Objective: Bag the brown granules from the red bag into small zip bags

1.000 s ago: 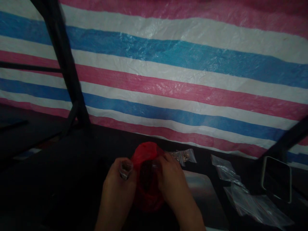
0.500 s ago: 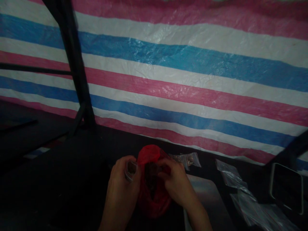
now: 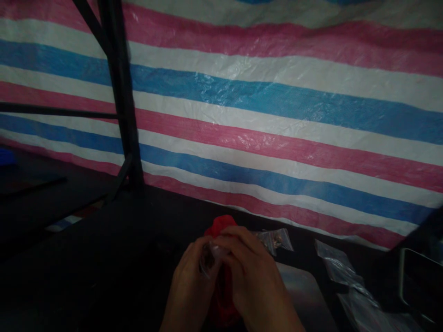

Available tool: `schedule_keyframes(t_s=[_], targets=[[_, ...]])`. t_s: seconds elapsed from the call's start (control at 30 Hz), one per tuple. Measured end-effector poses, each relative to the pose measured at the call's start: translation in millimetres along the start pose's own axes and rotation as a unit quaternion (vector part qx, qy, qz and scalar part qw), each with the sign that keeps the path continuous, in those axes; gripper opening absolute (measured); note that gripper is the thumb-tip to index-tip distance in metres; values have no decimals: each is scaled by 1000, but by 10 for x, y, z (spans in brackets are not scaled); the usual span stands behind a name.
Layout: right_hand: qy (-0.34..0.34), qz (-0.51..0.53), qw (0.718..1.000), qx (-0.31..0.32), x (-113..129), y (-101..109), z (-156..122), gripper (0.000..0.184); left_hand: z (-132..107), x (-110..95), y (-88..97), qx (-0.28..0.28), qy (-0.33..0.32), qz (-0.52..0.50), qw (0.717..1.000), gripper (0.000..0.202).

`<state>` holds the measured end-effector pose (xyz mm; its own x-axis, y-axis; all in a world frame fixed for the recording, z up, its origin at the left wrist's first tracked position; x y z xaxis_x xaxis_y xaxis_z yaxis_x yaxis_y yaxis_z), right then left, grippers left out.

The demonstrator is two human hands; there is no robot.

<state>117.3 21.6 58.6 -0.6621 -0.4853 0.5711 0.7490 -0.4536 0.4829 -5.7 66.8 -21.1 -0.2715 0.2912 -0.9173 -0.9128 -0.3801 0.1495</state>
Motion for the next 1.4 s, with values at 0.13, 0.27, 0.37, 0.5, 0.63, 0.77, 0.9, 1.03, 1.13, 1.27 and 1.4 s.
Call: schedule_keyframes(t_s=[0.13,0.27,0.37,0.5,0.63,0.77,0.9,1.03,1.13,1.27,1.4], targets=[[20,-12,1000,-5,-12,-13,-13,53,8,-4,-23,-7,0,-2,1000,24],[2,-2,1000,-11,-42,32,19,47,11,-15,-16,-25,-14,-4,1000,24],[-51,-20,998,-39,-181,67,22,43,19,0,45,-73,-41,4,997,25],[-130,-30,991,-22,-343,-32,-59,47,30,2,155,-150,-105,25,983,34],[-192,66,979,9,-243,-146,-119,36,-16,-110,186,-202,-215,66,953,44],[-250,134,958,-30,-210,-63,-99,11,-100,-239,133,-171,-251,56,951,47],[-283,196,934,-97,-349,201,-84,23,-168,-305,50,-103,-184,43,977,56],[-303,174,931,-104,-430,563,-144,29,-389,-495,-145,-10,-249,34,968,55],[-298,97,943,-113,-481,938,-229,30,-624,-633,-267,22,-328,47,943,66],[-323,-19,944,-70,-776,1304,-459,27,-870,-738,-345,45,-394,47,917,66],[-327,-126,934,-71,-1152,1463,-704,26,-903,-664,-346,43,-385,56,920,51]])
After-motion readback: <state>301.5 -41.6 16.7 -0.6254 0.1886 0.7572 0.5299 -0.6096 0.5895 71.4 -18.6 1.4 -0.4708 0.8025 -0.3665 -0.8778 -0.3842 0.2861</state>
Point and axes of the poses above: each hand's wrist, its own z-axis towards the middle knuckle, its own y-axis out of the back of the hand, x = y × z, the point moved 7 cm from there along z, towards the middle knuckle, and after that the axes turned 14 degrees about -x, right-handed, at the moved point
